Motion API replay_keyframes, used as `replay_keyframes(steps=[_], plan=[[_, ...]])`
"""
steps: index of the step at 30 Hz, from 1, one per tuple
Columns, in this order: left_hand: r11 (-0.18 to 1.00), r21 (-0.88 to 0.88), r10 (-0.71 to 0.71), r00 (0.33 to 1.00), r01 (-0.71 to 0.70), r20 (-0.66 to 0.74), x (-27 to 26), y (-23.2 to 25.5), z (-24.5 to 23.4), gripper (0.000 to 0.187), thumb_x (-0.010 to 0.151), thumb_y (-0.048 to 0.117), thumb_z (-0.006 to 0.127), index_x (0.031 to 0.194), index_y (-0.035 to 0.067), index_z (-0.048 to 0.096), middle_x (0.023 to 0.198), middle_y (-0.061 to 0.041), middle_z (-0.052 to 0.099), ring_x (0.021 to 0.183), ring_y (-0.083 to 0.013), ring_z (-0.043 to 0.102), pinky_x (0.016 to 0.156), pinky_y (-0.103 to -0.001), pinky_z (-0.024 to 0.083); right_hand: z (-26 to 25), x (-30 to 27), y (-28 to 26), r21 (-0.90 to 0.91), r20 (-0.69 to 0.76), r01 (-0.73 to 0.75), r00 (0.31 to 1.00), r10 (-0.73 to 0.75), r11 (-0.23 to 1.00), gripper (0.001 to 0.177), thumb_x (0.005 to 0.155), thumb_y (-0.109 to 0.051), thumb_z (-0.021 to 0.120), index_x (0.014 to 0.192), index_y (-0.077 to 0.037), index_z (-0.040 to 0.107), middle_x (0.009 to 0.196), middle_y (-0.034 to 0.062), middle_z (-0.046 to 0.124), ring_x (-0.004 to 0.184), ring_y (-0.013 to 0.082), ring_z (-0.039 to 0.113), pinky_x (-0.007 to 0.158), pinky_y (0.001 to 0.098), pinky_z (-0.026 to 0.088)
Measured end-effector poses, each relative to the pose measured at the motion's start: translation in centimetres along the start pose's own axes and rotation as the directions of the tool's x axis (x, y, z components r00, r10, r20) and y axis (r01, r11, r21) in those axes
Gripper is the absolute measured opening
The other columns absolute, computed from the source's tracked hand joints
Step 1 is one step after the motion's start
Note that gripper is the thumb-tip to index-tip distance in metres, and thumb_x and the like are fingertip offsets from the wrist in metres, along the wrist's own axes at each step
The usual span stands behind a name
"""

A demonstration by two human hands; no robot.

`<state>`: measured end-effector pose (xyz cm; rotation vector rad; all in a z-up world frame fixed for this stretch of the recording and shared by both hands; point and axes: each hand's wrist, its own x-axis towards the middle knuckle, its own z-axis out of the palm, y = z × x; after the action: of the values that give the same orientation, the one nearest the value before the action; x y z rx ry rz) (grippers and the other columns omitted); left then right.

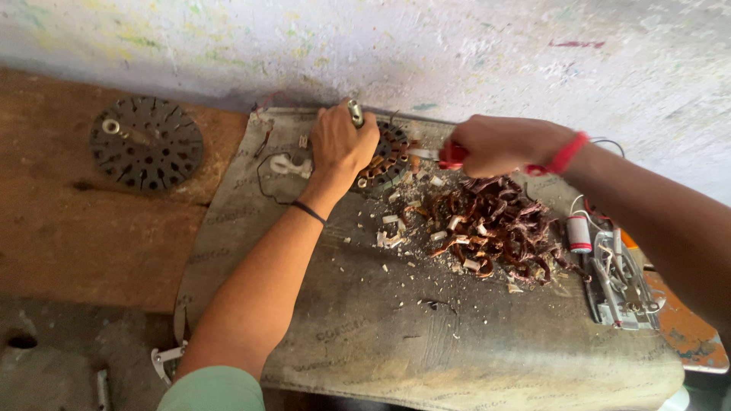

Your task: The person uses red-handled pliers to strip insulation from copper wires on a circular motor stator. They hold the stator with their left hand while cutting and pulling off the insulation with their right hand, creating a pile of debris on the workbench.

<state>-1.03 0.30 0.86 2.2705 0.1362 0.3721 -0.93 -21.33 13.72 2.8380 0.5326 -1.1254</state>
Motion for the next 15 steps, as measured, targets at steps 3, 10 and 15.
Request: replay_keyframes(steps=[3,10,15], plan=[[1.0,-0.019,0.008,1.0,-0.009,-0.024,-0.2,0.1,-0.1,0.026,0.093,0.018,0.048,0.078,0.003,0.063,0.07,-0.018,0.065,0.072,-0.0348,0.059,0.082,-0.052,0.051,1.0,-3.9,0.5,-0.289,-0.054,-0.053,0.998,0.039,0.956,0.018,0.099,-0.015,0.057,0.103,-0.007,0.073,0.08,0.0118,0.069,0.067,0.0209,0.062,0.066,0.0396,0.059],[0.987,0.054,0.157,0.976,-0.15,-0.152,-0.4,0.0,0.2,0.022,0.09,0.02,0.057,0.083,0.001,0.068,0.073,-0.017,0.065,0.077,-0.0333,0.058,0.076,-0.051,0.05,4.5,-7.2,2.9,-0.576,-0.158,0.06,0.97,-0.183,0.816,0.026,0.084,-0.005,0.065,0.107,-0.012,0.076,0.102,0.0123,0.072,0.101,0.0246,0.064,0.094,0.0429,0.054],[0.986,0.052,0.167,0.975,-0.161,-0.145,-0.3,0.1,0.4,0.022,0.089,0.019,0.057,0.088,0.002,0.07,0.07,-0.014,0.064,0.077,-0.029,0.056,0.073,-0.049,0.049,3.9,-7.4,3.5,-0.572,-0.266,-0.076,0.959,-0.096,0.817,0.021,0.094,-0.012,0.063,0.111,-0.009,0.074,0.11,0.0196,0.065,0.104,0.0288,0.062,0.088,0.0399,0.06]])
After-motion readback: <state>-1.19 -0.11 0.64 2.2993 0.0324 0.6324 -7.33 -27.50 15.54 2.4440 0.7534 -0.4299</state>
